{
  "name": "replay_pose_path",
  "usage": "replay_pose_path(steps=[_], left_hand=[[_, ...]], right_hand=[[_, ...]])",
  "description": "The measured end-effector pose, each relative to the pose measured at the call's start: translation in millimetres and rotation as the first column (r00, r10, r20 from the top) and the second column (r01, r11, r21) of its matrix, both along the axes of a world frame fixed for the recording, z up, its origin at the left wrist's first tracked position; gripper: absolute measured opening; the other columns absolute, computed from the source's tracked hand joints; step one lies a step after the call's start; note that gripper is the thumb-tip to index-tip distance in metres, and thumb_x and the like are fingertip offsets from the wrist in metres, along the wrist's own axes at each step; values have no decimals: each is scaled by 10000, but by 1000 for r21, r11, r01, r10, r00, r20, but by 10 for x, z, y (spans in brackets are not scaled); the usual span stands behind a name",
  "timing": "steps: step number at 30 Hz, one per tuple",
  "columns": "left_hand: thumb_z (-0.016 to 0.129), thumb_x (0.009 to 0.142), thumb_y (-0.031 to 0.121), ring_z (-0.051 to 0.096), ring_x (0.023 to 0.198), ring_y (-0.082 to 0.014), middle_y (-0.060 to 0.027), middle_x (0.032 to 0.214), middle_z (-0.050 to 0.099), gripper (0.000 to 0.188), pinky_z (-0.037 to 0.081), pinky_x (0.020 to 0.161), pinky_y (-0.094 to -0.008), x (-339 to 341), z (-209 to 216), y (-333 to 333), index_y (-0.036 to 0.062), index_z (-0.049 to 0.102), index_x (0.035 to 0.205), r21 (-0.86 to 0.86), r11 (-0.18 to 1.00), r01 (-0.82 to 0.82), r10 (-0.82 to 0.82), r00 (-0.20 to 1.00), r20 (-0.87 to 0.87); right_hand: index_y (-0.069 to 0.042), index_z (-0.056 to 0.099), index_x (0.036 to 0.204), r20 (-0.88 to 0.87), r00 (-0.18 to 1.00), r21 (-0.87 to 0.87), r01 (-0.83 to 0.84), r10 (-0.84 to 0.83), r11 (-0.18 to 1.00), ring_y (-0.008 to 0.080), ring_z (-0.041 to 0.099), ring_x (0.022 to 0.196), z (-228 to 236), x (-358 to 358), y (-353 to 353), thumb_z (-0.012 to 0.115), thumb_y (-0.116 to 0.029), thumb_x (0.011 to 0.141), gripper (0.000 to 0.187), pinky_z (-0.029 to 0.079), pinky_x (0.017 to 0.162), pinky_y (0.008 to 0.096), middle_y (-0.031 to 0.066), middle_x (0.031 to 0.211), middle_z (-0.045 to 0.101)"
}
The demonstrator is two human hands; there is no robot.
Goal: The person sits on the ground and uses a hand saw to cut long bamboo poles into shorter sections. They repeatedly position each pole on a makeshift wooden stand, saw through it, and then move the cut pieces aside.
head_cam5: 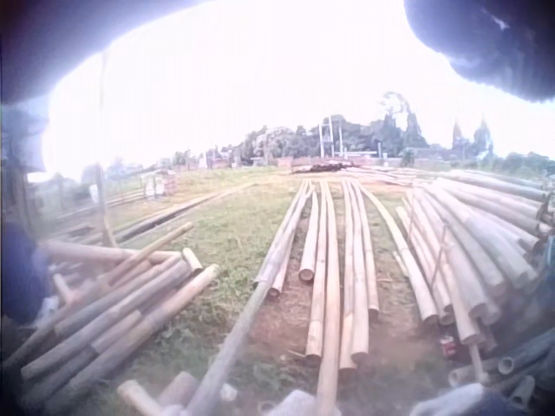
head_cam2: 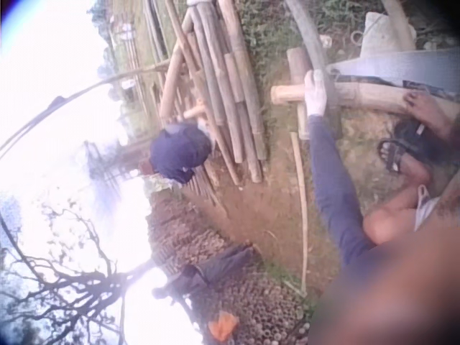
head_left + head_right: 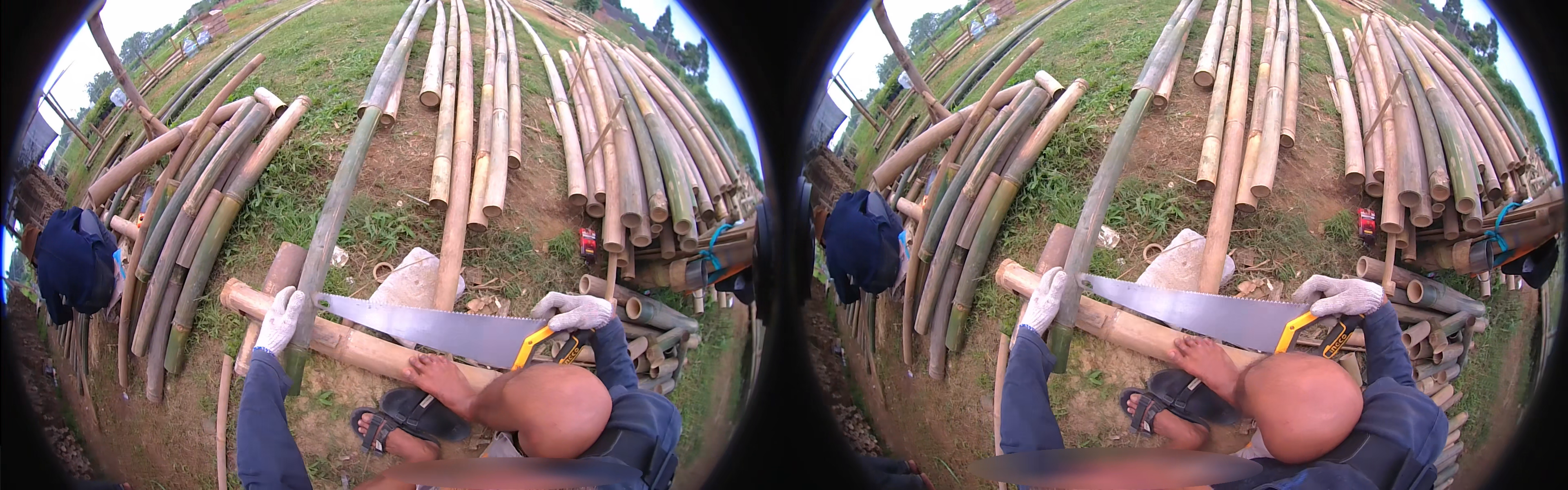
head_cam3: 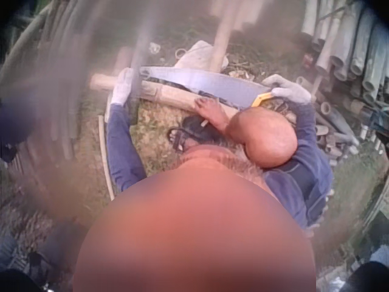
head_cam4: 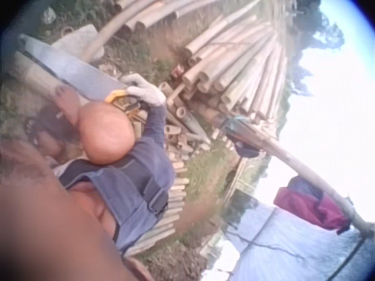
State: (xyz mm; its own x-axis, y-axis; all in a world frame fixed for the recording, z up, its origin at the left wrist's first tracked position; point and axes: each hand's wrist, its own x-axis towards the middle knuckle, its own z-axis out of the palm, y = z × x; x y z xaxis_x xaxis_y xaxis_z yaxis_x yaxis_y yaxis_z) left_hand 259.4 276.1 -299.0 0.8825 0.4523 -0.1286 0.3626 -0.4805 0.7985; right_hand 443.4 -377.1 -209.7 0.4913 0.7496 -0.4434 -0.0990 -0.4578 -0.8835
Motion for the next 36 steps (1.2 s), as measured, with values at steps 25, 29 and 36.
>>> replay_pose_path(steps=[25, 29, 36], left_hand=[[941, 760, 437, 744, 1144, -435, -235, 1245, 738, 730, 607, 967, -514, -2500, 412, -913, 25, 700, 1313, 401, 916, 32, 142, 906, -398], [986, 679, 260, 637, 1289, -447, -231, 1345, 640, 839, 543, 1077, -516, -3853, 438, -1009, 12, 599, 1381, 722, 681, -123, 555, 730, -399], [947, 770, 255, 702, 1138, -426, -179, 1227, 724, 668, 565, 1020, -543, -4792, 850, -1284, 112, 684, 1367, 941, 311, -131, 742, 652, -155]], right_hand=[[-71, 634, 1542, 815, 564, -376, 688, -131, 621, 471, 671, 1300, -1982, 394, 305, 760, -406, 961, 682, 525, 1151, 536, 299, 1354, 695], [-86, 637, 1538, 830, 535, -335, 704, -158, 626, 455, 630, 1365, -1998, 255, 401, 784, -354, 962, 652, 508, 1182, 520, 286, 1459, 632], [-107, 635, 1554, 840, 504, -291, 732, -202, 616, 492, 531, 1505, -2342, 101, 288, 822, -356, 951, 679, 470, 1251, 502, 317, 1689, 434]])
